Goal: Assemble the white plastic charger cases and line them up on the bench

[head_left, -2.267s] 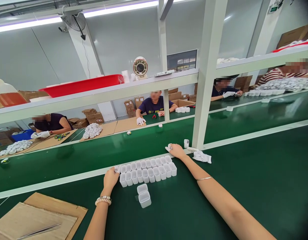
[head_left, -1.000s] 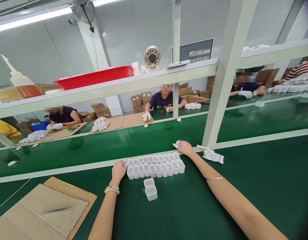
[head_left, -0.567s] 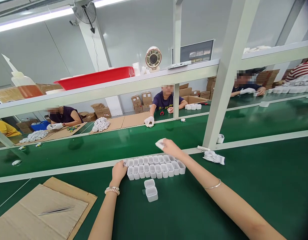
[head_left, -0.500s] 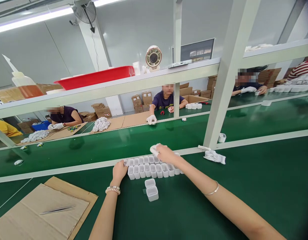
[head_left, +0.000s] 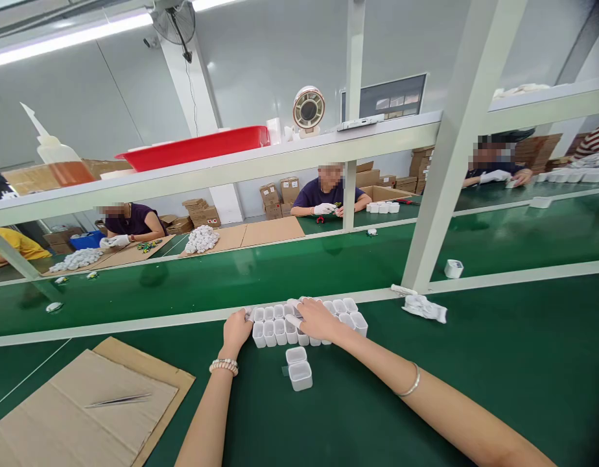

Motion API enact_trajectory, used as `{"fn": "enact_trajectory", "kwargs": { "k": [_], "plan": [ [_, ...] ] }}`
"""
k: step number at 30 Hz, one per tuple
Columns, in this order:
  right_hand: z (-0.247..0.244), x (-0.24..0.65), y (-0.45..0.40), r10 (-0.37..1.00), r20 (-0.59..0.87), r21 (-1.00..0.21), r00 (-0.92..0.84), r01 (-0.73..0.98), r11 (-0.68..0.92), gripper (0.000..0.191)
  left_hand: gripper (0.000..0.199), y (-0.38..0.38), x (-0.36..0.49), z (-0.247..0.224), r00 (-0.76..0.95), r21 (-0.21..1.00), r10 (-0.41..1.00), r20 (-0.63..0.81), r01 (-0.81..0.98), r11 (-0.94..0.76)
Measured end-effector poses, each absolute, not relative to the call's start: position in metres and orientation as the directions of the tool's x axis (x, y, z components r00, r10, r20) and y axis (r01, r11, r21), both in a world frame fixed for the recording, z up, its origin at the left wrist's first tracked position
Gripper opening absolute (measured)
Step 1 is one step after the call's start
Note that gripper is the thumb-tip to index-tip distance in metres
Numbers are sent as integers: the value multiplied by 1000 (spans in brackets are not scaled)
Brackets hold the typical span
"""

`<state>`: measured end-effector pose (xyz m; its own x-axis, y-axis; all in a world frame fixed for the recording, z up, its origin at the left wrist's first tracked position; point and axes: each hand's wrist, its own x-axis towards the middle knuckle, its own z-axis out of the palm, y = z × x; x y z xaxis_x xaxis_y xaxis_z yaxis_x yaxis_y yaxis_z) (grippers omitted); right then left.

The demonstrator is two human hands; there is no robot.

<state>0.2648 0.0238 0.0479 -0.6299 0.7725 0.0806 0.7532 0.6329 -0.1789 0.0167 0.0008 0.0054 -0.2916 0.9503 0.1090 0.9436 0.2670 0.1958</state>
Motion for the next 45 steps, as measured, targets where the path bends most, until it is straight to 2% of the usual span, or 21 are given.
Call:
{"fn": "enact_trajectory", "kwargs": {
  "k": [17, 25, 28, 31, 34, 37, 41, 45],
  "plan": [
    [45, 264, 26, 767, 94, -177, -634, 748, 640, 21, 19, 1, 16, 3, -282, 193, 951, 131, 948, 254],
    [42, 264, 25, 768, 110, -232, -631, 735, 637, 23, 19, 0, 17, 2, -301, 269, 945, 127, 928, 260],
    [50, 265, 24, 780, 153, -290, -607, 727, 623, 24, 19, -1, 17, 3, -317, 337, 940, 122, 905, 262],
    [66, 274, 28, 797, 256, -388, -547, 697, 603, 36, 21, 0, 15, 2, -343, 438, 932, 121, 861, 260],
    [77, 299, 32, 828, 348, -518, -440, 646, 561, 48, 25, 0, 12, 1, -370, 578, 920, 129, 782, 233],
    [70, 337, 32, 873, 374, -652, -313, 581, 487, 53, 37, -2, 9, 1, -381, 741, 915, 133, 652, 163],
    [35, 382, 22, 940, 315, -816, -130, 469, 338, 62, 62, -8, 13, 1, -429, 914, 896, 117, 400, 73],
    [6, 393, 14, 986, 166, -932, -20, 322, 163, 70, 71, -18, 28, 0, -436, 987, 897, 79, 158, -10]
  ]
}}
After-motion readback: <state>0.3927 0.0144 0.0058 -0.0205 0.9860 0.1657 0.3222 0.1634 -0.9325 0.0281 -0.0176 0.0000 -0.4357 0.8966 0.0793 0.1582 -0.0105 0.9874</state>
